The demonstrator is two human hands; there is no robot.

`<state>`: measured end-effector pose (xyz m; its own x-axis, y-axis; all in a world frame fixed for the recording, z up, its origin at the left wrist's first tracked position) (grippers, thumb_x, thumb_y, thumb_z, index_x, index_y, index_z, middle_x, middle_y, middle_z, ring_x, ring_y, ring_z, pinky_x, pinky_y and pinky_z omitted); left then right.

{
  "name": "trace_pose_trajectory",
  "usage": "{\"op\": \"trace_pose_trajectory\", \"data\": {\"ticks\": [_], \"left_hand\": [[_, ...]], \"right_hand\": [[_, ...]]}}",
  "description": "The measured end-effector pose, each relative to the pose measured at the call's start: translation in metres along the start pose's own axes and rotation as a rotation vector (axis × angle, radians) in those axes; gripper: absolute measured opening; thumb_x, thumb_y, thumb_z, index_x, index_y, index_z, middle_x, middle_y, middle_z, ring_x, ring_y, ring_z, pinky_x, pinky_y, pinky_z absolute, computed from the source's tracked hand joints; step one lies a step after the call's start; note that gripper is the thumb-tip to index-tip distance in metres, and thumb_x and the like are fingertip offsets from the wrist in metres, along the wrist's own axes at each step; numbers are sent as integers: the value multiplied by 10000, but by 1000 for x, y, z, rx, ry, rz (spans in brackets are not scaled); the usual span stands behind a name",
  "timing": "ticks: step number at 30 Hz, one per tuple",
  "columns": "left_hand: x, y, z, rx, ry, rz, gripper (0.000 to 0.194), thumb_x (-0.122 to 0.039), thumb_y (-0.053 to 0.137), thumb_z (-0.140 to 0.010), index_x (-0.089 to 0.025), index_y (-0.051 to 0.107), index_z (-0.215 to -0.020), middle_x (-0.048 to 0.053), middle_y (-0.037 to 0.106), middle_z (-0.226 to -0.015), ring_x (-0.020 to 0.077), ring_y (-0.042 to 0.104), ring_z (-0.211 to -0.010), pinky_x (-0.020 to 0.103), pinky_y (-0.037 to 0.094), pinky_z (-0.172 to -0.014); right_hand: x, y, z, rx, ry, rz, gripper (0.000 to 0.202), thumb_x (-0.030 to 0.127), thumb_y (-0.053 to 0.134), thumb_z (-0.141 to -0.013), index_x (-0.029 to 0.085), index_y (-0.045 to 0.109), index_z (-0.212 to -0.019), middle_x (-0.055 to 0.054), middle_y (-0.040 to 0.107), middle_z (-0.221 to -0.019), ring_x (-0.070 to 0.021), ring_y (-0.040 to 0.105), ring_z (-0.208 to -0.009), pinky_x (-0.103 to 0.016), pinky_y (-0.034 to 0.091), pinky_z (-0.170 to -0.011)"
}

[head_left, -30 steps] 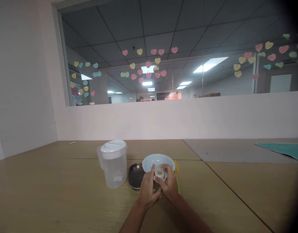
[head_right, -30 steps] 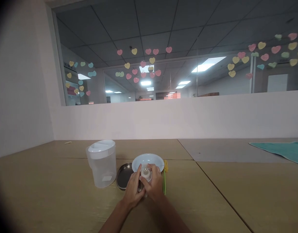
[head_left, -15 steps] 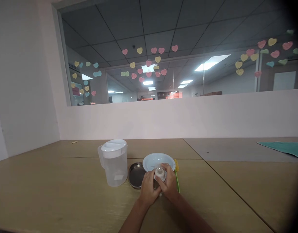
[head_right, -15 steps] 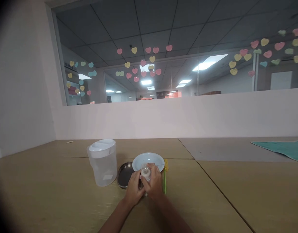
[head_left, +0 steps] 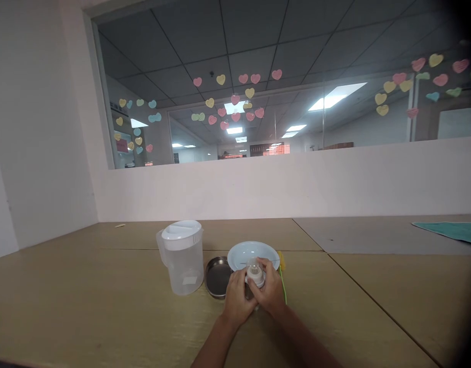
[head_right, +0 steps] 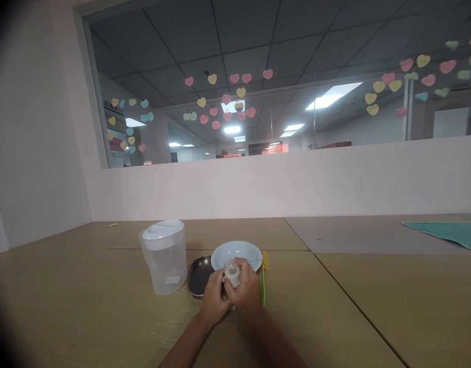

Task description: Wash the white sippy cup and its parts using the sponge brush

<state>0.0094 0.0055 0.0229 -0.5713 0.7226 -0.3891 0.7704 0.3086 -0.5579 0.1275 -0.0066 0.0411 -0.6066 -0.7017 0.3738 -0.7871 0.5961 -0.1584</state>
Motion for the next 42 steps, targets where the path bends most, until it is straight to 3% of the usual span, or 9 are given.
{"op": "trace_pose_trajectory", "data": {"ticks": [23,42], "left_hand": [[0,1,1,3,-14,-21,492,-277,570,-714,-145,484,-1180,123,602,-1098,254,555,-1008,432,436,-890],[-2,1,0,9,-28,-26,484,-313,588,-721,-148,495,-1166,125,602,-1099,260,556,-1018,443,434,-894]], "right_hand": [[-1,0,-1,11,1,-16,400,288,566,-717,179,478,-1091,-89,624,-993,-233,610,-885,-362,506,-758],[-11,2,1,55,98,-135,455,279,589,-703,196,451,-1128,-65,619,-994,-205,615,-865,-322,512,-749]]}}
Point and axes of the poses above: each hand's wrist, its own z-axis away from the middle knuckle, its own y-axis out of the palm, x = y × z, the point moved 6 cm from there along -z, towards the middle knuckle
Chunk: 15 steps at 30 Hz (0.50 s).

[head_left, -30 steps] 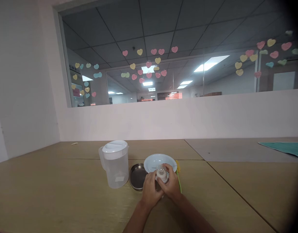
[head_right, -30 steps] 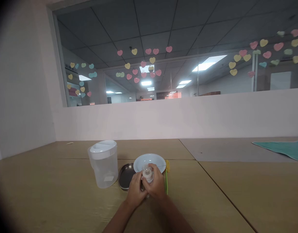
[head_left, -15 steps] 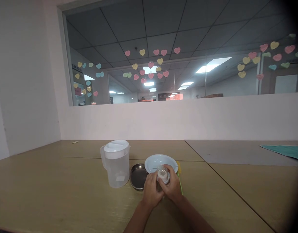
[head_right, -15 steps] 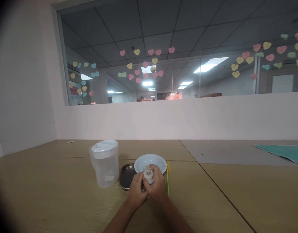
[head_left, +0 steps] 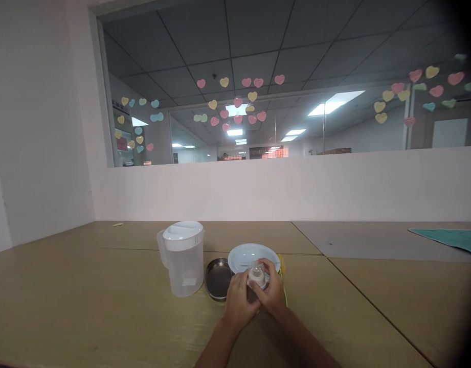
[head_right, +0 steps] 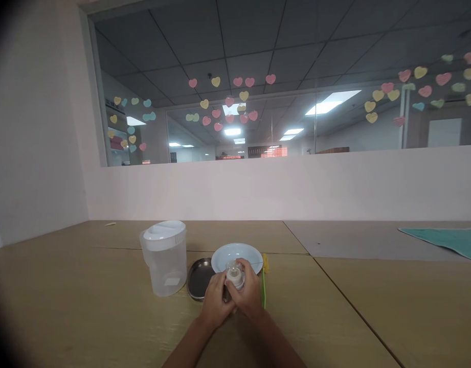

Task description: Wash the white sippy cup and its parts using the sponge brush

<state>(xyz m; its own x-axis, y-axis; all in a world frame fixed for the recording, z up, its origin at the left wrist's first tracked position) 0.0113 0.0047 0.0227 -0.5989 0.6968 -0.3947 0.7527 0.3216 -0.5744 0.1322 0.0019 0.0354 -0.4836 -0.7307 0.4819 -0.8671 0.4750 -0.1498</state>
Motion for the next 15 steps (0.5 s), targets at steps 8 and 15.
{"op": "trace_pose_trajectory", "data": {"ticks": [8,15], "left_hand": [[0,-1,0,-28,16,-22,474,-320,594,-720,-156,507,-1156,116,611,-1087,250,567,-995,425,453,-874],[-1,-1,0,-29,15,-19,471,-317,599,-715,-156,509,-1148,109,617,-1063,247,569,-979,420,456,-864]], "right_hand": [[7,-2,-2,-12,-117,94,428,298,580,-720,190,457,-1116,-85,621,-988,-226,618,-867,-349,514,-751],[2,0,0,10,-80,42,428,304,574,-739,190,454,-1134,-86,610,-1031,-220,608,-910,-345,507,-781]]}}
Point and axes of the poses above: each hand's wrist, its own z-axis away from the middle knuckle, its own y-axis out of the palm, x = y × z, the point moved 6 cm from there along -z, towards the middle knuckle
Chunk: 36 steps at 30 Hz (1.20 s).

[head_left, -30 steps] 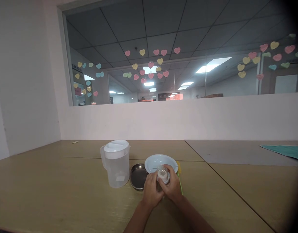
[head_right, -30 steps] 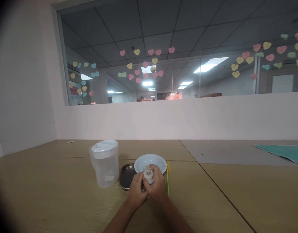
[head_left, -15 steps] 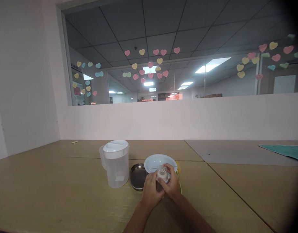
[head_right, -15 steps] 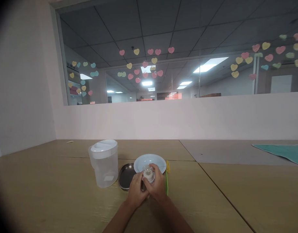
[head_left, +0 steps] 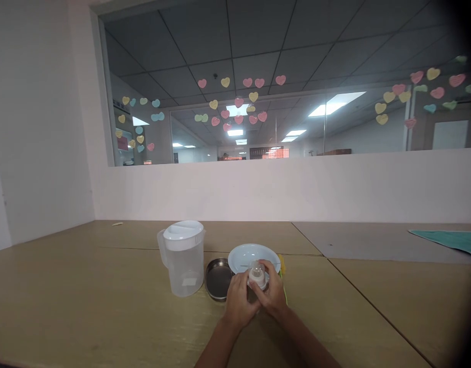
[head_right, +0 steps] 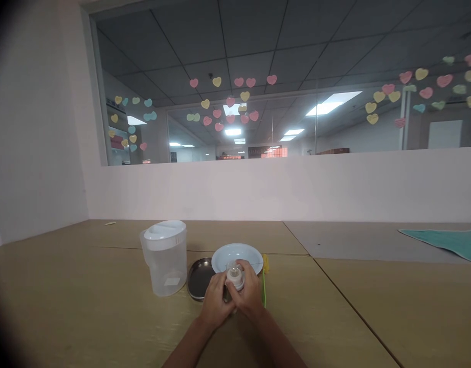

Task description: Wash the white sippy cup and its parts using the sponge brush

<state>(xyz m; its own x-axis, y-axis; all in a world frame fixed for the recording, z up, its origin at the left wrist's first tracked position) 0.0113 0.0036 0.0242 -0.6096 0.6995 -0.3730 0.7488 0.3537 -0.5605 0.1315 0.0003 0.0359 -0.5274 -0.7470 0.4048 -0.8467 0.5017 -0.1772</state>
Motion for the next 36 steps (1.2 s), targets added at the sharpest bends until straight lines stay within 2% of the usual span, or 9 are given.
{"op": "trace_pose_trajectory", "data": {"ticks": [7,14,25,36], "left_hand": [[-3,-2,-1,2,-7,1,467,-319,594,-722,-155,511,-1151,107,619,-1061,245,570,-987,417,456,-874],[-3,-1,-1,3,0,-13,497,-306,581,-729,-153,498,-1194,117,613,-1089,252,567,-1010,425,452,-890],[2,4,1,14,16,-30,512,-346,576,-750,-146,482,-1211,122,606,-1100,255,560,-1021,433,446,-896],[-1,1,1,11,29,-22,453,-341,566,-749,-157,503,-1158,111,614,-1055,249,570,-960,412,462,-843]], "right_hand": [[-11,2,1,-24,143,-140,448,317,614,-706,198,486,-1118,-61,639,-976,-202,630,-849,-310,525,-725],[-12,5,1,-6,203,-269,447,293,621,-711,206,460,-1119,-53,649,-924,-200,643,-814,-308,533,-697],[-11,3,3,-24,140,-168,436,306,613,-720,205,472,-1121,-62,619,-1022,-206,617,-901,-324,516,-768],[0,1,5,21,-47,-7,431,297,560,-781,168,449,-1177,-110,592,-1113,-242,582,-1012,-382,479,-861]]}}
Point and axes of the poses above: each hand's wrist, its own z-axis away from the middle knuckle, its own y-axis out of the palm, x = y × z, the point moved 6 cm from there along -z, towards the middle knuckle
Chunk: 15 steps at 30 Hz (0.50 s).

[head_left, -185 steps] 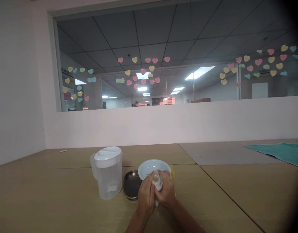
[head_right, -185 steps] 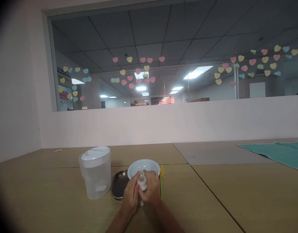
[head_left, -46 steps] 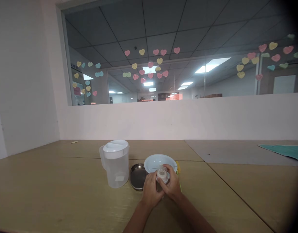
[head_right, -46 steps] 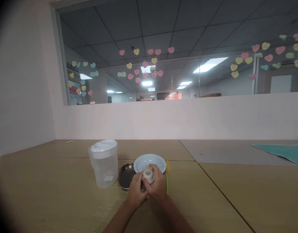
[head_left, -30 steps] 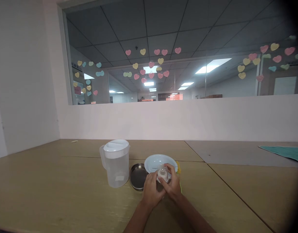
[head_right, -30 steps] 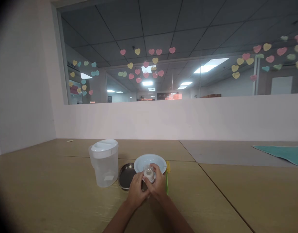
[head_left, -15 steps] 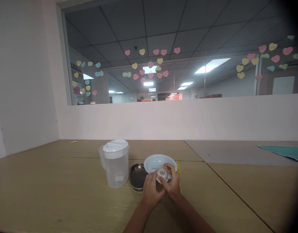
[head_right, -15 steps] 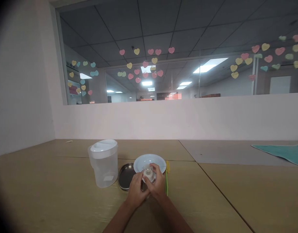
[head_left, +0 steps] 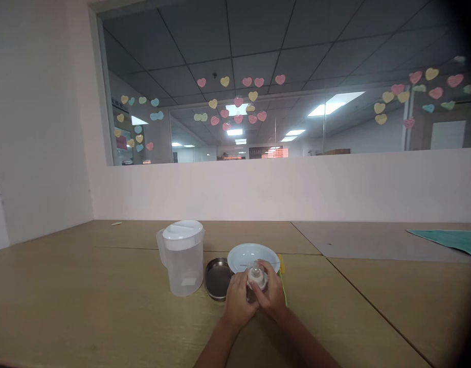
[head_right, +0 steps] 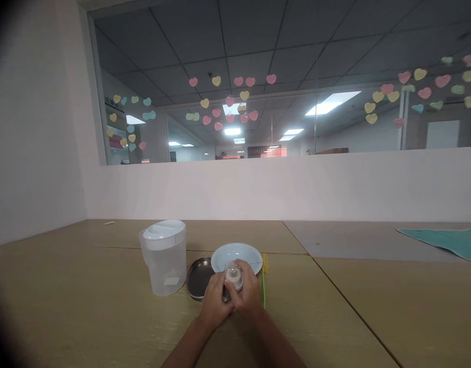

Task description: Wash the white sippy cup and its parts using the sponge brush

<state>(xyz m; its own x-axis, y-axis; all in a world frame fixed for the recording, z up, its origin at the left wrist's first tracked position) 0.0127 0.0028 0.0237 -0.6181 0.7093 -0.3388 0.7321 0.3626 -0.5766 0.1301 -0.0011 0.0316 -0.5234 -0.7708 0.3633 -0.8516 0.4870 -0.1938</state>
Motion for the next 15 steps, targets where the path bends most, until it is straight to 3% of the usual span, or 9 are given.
{"op": "trace_pose_trajectory", "data": {"ticks": [6,15], "left_hand": [[1,1,0,4,8,-26,488,-361,576,-758,-146,477,-1185,120,608,-1076,253,562,-986,421,453,-867],[0,1,1,-27,46,-31,451,-340,580,-759,-148,484,-1155,113,615,-1027,243,568,-940,394,465,-821]], "right_hand": [[0,-1,-2,12,29,-57,480,291,531,-807,177,441,-1265,-98,586,-1184,-245,569,-1071,-360,482,-884],[4,-2,-3,1,-126,-49,528,227,551,-789,163,414,-1295,-125,558,-1208,-257,524,-1130,-393,459,-920]]}}
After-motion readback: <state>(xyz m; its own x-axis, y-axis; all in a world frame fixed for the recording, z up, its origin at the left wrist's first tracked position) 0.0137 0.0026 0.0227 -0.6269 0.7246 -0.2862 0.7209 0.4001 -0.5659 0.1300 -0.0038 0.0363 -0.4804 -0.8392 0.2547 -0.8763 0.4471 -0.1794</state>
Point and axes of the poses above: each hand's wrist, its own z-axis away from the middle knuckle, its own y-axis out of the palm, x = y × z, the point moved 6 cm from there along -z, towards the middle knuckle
